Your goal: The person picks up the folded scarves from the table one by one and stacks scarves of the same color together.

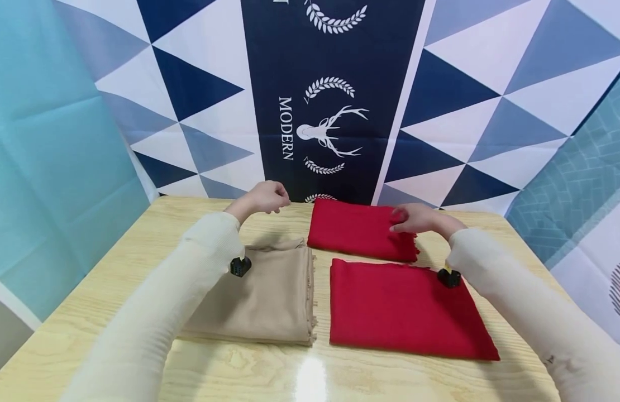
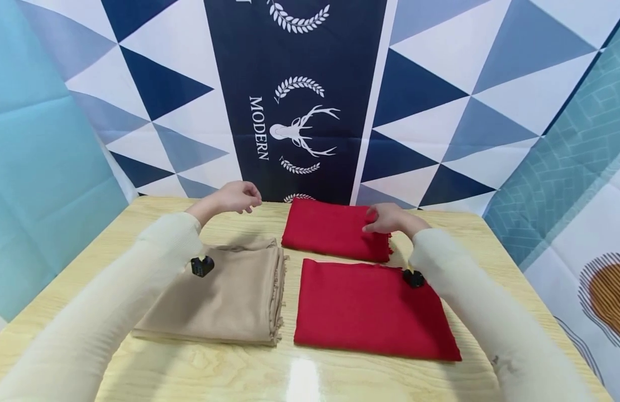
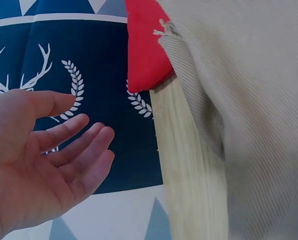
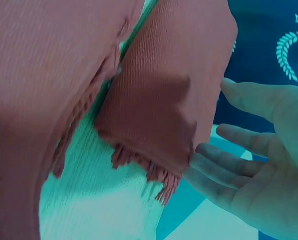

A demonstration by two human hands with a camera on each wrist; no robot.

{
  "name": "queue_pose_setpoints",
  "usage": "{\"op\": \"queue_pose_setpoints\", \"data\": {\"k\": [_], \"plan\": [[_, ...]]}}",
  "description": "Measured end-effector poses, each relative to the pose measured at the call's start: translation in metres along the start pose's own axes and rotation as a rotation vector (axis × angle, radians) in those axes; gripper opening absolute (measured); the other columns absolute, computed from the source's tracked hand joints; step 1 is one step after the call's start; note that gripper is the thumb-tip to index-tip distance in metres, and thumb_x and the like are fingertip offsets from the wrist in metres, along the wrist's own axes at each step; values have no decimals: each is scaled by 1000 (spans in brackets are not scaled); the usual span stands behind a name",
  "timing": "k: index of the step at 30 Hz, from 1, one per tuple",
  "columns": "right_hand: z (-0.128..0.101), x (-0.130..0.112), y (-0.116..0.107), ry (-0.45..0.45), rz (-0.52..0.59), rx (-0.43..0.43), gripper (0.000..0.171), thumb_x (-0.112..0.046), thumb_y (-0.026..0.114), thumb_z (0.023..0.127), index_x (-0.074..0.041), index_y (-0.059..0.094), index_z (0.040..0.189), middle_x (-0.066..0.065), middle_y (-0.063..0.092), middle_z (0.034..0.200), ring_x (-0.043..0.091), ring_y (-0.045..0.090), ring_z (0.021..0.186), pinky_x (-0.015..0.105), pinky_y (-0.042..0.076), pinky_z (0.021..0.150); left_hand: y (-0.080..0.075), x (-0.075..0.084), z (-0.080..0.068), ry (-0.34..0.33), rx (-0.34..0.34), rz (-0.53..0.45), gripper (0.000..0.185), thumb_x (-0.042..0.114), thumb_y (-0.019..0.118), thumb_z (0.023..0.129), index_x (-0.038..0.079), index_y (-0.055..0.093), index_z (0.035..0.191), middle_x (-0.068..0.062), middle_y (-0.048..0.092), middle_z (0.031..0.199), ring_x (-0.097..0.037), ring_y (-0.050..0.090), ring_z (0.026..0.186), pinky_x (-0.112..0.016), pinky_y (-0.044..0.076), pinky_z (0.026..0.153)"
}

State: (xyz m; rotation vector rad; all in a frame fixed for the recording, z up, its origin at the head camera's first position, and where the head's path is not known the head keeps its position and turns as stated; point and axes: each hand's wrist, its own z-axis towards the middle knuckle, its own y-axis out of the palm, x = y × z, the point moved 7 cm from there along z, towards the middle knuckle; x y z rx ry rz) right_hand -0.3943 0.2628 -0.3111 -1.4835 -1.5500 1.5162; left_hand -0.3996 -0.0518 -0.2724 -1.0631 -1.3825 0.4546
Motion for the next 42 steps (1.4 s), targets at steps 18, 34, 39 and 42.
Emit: {"op": "queue_pose_setpoints", "data": {"k": [18,34,39,42], "plan": [[-5,44,2,201,163,47,62,-31,60,92,16,45,130,35,51,126,46,53,113,50,50,95,16,-9,32,-214,-13,-359,31,25,51,97,-1,54,115,-9,53,114,-19,56,95,-39,48,104],[-4,64,23,463,648,-80,38,-35,56,96,3,53,103,-4,55,65,5,59,59,21,56,73,43,-11,57,-327,-86,-571,42,22,49,98,-3,43,132,-8,46,98,-13,47,70,-31,50,91],[-4,66,30,483,764,-124,47,-34,53,98,5,44,122,-1,58,76,4,65,63,22,57,76,57,-13,65,-392,-150,-694,52,20,47,100,-7,33,142,-22,44,137,-25,56,104,-37,44,108],[-3,68,33,499,797,-133,50,-34,52,98,6,41,127,-2,59,75,4,65,63,22,57,75,65,-15,68,-429,-174,-747,55,19,48,99,-7,30,144,-22,36,149,-33,47,132,-41,41,110]]}}
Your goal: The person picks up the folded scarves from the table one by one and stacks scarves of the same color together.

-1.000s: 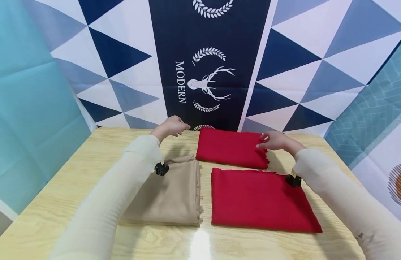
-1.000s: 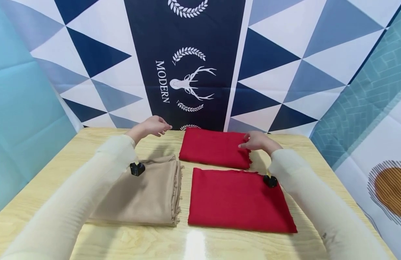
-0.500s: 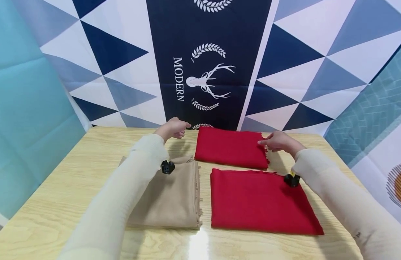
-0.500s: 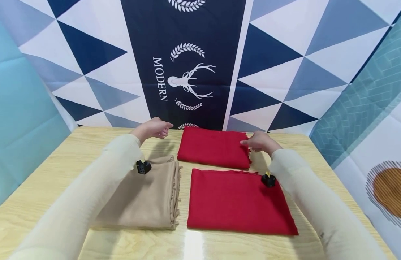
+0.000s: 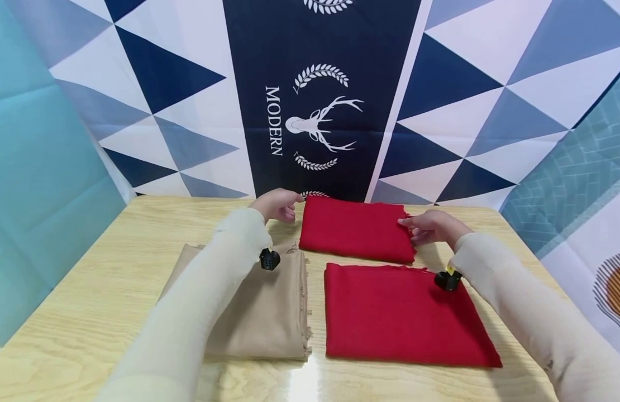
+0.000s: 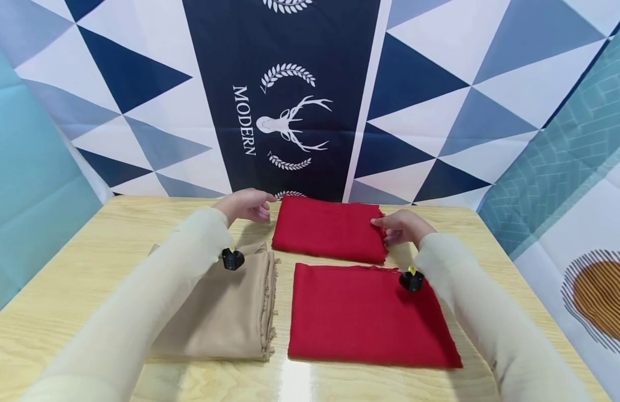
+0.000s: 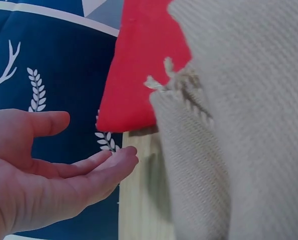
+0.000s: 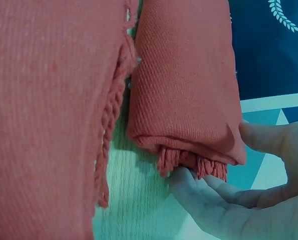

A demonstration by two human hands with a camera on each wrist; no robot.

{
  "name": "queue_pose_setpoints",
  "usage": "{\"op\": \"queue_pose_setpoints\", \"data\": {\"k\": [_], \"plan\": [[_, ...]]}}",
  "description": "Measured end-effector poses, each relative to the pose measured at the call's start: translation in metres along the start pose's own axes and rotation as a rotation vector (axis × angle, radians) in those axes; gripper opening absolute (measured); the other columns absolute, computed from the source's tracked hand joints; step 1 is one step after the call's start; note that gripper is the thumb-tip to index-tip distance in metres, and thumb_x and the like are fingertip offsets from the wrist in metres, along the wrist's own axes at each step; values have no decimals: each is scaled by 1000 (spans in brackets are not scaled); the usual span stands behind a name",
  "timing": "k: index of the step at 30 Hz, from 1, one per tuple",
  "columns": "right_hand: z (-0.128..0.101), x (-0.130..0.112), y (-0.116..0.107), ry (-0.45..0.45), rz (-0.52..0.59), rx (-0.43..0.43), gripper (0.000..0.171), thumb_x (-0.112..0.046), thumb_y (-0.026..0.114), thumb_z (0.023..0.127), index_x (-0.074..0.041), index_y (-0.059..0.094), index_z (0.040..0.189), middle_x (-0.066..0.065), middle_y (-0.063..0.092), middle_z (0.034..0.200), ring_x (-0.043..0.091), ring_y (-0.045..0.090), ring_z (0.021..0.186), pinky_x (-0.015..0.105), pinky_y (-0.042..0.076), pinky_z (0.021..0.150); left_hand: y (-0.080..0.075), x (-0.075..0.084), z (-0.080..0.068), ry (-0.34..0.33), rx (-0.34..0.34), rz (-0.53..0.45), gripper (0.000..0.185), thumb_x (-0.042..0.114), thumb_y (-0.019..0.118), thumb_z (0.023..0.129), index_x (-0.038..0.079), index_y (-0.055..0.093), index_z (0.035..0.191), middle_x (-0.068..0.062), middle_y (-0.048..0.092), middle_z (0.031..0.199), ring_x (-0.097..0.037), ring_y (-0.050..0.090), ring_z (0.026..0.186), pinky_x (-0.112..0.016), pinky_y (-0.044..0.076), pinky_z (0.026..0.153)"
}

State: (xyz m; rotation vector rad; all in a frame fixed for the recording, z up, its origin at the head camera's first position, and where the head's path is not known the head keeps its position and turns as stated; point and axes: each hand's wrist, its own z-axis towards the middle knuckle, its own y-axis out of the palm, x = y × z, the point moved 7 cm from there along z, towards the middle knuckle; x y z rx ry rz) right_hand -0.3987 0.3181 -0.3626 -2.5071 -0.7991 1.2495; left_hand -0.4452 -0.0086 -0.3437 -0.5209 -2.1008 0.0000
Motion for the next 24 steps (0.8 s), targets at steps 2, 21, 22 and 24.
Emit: {"op": "queue_pose_setpoints", "data": {"k": [2,21,22,24], "plan": [[1,2,1,14,14,-8,49,-34,51,98,5,41,127,-3,59,74,3,64,63,21,57,75,3,-4,4,-26,-12,-17,55,19,48,99,-7,30,144,-22,36,149,-34,44,136,-41,41,110],[11,8,5,94,135,-40,24,-31,51,98,-10,42,91,-8,44,60,4,45,63,18,49,69,16,-24,46,-167,-149,-121,37,23,54,95,-2,42,119,-15,51,104,-26,54,110,-46,44,107],[11,9,5,98,146,-44,24,-31,51,98,-11,42,90,-8,44,60,4,44,63,18,50,69,18,-23,47,-178,-144,-133,31,22,54,96,-1,42,114,-12,48,97,-24,53,104,-45,45,106],[12,10,6,104,157,-47,24,-31,51,98,-11,42,88,-7,43,61,4,44,64,19,51,70,24,-20,36,-188,-116,-143,26,20,47,99,0,40,115,-9,44,95,-21,49,102,-41,42,110]]}}
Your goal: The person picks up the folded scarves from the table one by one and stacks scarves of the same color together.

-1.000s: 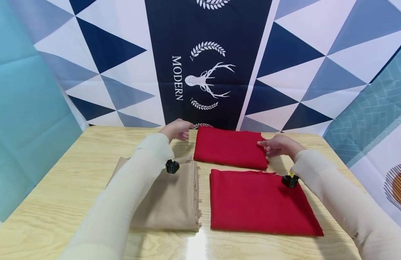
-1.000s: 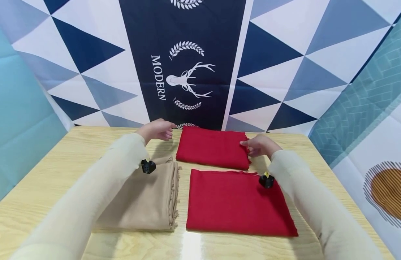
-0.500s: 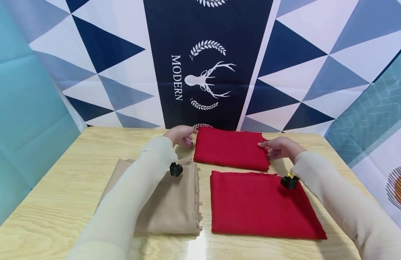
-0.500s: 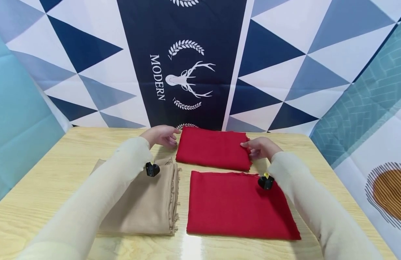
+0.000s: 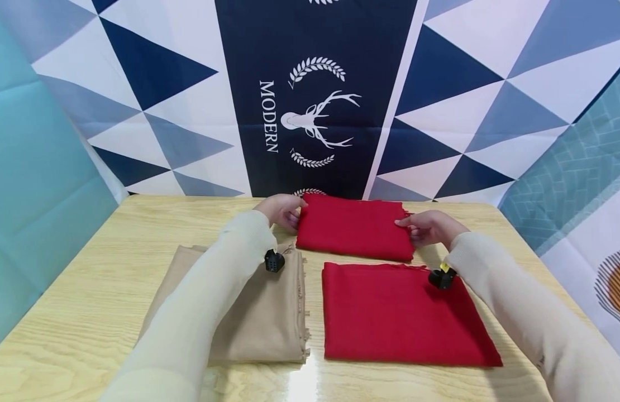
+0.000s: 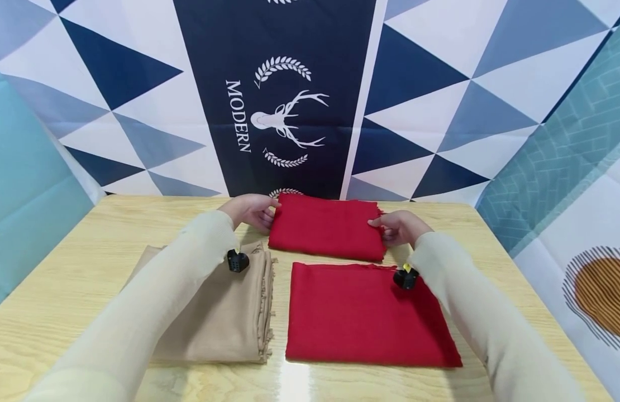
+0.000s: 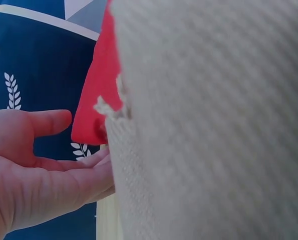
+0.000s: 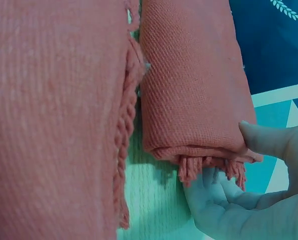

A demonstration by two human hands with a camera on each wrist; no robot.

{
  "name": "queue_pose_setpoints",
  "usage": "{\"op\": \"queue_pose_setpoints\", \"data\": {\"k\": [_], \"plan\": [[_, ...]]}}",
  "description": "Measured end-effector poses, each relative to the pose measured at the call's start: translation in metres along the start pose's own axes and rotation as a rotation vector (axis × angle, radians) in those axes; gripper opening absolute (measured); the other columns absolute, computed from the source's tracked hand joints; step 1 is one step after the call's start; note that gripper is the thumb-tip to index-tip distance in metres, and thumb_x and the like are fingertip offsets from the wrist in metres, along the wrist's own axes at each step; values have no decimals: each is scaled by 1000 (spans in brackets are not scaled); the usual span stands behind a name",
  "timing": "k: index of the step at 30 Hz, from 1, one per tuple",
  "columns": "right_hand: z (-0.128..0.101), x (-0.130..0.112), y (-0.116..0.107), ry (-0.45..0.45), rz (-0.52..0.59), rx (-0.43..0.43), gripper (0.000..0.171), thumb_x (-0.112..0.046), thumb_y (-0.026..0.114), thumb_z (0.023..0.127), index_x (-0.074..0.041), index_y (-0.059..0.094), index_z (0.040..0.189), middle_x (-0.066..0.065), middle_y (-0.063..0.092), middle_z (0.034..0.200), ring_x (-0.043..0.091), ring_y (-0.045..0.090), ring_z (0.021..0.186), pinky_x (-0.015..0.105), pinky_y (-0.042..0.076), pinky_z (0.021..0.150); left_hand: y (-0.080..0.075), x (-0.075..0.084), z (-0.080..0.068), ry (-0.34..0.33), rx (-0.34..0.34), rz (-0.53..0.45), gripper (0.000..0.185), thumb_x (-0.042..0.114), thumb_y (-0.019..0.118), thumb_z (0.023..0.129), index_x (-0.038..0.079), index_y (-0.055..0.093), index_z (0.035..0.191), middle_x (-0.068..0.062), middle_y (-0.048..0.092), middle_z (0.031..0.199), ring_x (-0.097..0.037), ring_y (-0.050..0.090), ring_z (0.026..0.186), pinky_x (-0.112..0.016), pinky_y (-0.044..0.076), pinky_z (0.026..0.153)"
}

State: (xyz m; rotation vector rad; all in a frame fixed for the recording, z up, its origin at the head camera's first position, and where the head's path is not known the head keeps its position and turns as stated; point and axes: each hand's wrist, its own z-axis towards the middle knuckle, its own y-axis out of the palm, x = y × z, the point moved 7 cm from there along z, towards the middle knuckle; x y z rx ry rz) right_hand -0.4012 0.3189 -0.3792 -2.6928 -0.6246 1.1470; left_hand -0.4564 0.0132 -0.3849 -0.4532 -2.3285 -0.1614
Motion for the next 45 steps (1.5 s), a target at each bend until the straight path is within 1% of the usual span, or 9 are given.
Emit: {"op": "queue_pose_setpoints", "data": {"k": [5,12,18,21,24,28,34,39,45], "plan": [[1,1,1,-2,5,-9,23,-31,50,99,-9,42,96,-6,45,65,6,47,69,20,52,71,8,1,-13,1,-29,-28,44,18,43,101,-6,32,137,-15,45,130,-25,46,131,-40,35,116],[3,0,2,-27,2,-17,31,-31,50,99,-4,41,112,-5,55,73,7,55,74,21,54,76,9,-2,-11,5,-15,-12,13,15,48,98,4,43,102,-7,47,94,-17,50,89,-31,45,107],[3,0,2,-33,5,18,66,-31,48,99,6,17,144,12,46,115,21,48,112,38,39,113,17,-1,-15,6,-31,42,18,17,52,97,5,45,108,-8,49,99,-19,49,89,-31,49,87],[3,0,3,-32,40,13,74,-31,46,100,8,5,148,16,38,125,27,38,123,42,31,117,19,-1,-17,3,-12,39,20,16,54,96,5,45,109,-8,48,98,-20,48,89,-31,48,84],[4,-1,4,-33,63,1,72,-31,45,100,7,8,148,14,40,123,25,41,121,42,32,117,20,0,-18,14,7,27,26,14,55,95,3,44,116,-9,47,103,-21,47,94,-31,48,96],[11,1,1,-42,78,-21,57,-33,52,98,4,30,136,7,49,110,17,50,107,39,41,112,22,1,-17,41,6,-25,43,9,54,94,2,38,133,-11,45,126,-23,46,115,-36,39,112],[33,7,-13,-47,144,-94,40,-32,69,88,-6,47,111,2,56,95,14,55,95,33,49,98,24,1,-15,54,3,-65,51,6,52,95,2,31,141,-13,35,147,-27,38,138,-38,36,115],[10,-1,-5,-61,104,12,43,-30,57,95,-4,39,125,0,54,96,12,53,96,28,50,96,23,2,-19,57,33,-39,47,6,53,95,3,36,138,-13,43,138,-25,43,131,-35,38,114],[-9,-8,1,-68,119,46,36,-28,50,98,-4,39,123,-5,54,84,7,54,81,20,51,75,23,2,-25,62,50,-13,21,8,55,94,6,44,111,-7,45,98,-19,47,94,-30,45,104]]}}
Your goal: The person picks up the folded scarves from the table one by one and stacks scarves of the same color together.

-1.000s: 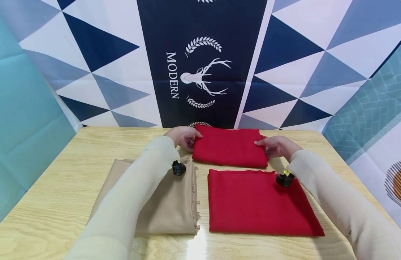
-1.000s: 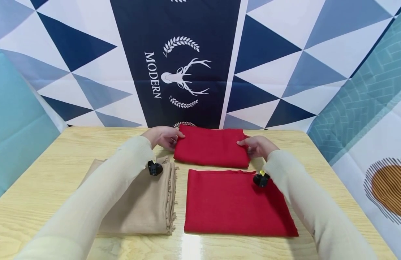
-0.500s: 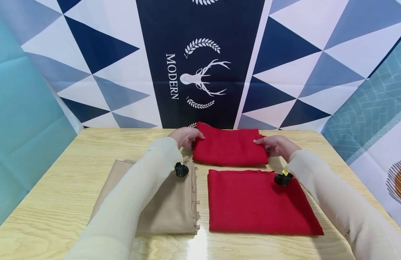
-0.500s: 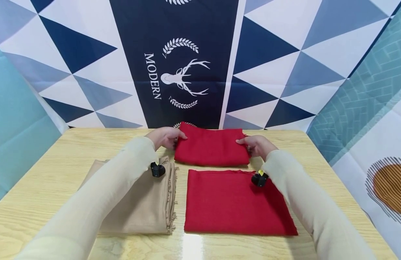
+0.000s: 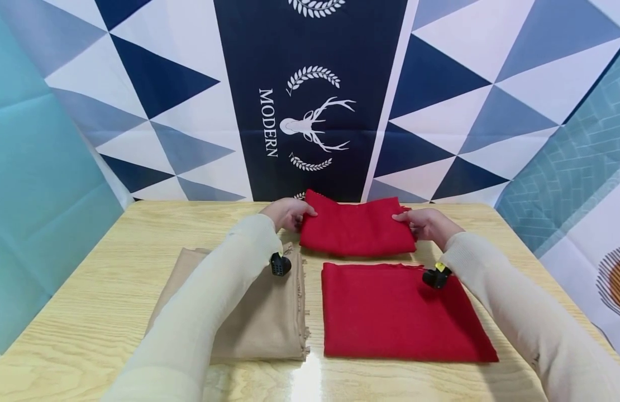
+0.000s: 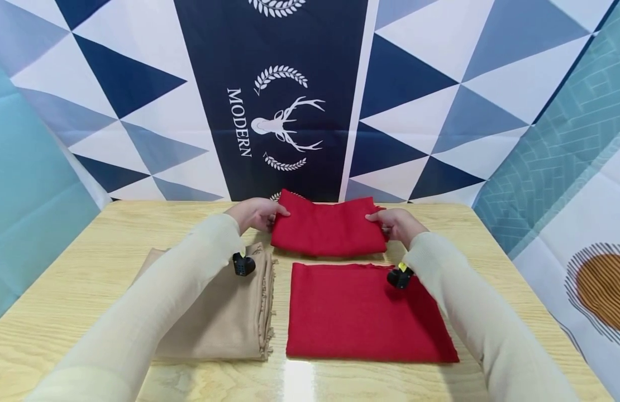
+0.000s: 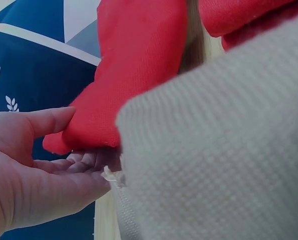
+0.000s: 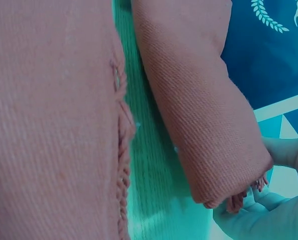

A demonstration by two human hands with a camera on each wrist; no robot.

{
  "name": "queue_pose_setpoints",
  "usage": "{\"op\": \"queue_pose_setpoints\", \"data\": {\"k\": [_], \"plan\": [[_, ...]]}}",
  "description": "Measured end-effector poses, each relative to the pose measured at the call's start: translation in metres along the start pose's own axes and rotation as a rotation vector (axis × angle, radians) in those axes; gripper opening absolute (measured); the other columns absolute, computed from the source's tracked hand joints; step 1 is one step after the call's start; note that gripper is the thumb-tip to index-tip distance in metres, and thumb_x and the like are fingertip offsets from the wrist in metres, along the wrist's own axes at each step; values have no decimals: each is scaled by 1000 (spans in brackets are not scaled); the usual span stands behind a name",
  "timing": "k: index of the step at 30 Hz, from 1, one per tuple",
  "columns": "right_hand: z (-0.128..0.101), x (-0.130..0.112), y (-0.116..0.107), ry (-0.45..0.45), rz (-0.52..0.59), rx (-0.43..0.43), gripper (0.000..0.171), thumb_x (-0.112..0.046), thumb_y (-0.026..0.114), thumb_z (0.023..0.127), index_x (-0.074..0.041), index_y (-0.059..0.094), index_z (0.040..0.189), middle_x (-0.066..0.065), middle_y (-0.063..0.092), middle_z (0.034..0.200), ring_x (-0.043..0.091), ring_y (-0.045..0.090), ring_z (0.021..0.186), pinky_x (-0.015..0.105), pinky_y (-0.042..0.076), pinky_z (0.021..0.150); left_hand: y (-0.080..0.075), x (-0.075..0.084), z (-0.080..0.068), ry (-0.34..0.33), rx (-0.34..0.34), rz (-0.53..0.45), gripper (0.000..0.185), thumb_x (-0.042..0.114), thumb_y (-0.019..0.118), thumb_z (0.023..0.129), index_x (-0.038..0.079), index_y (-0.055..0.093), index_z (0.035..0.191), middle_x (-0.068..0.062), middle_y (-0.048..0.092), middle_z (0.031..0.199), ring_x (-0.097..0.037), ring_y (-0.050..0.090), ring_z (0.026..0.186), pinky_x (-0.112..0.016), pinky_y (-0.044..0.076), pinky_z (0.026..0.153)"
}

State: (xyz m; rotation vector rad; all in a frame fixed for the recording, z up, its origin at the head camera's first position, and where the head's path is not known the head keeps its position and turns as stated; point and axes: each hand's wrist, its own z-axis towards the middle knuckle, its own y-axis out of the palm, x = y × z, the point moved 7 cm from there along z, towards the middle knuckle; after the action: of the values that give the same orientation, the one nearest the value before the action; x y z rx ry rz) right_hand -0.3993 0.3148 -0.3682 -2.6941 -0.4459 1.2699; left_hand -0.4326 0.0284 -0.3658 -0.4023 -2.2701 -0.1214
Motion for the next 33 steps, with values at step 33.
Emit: {"op": "queue_pose_setpoints", "data": {"k": [33], "plan": [[-29,-19,9,-96,13,-39,65,-33,49,99,0,18,146,-1,50,101,5,60,77,20,53,76,-9,1,-25,63,-27,-23,20,14,52,96,4,44,112,-8,49,95,-20,47,90,-34,41,108]]}}
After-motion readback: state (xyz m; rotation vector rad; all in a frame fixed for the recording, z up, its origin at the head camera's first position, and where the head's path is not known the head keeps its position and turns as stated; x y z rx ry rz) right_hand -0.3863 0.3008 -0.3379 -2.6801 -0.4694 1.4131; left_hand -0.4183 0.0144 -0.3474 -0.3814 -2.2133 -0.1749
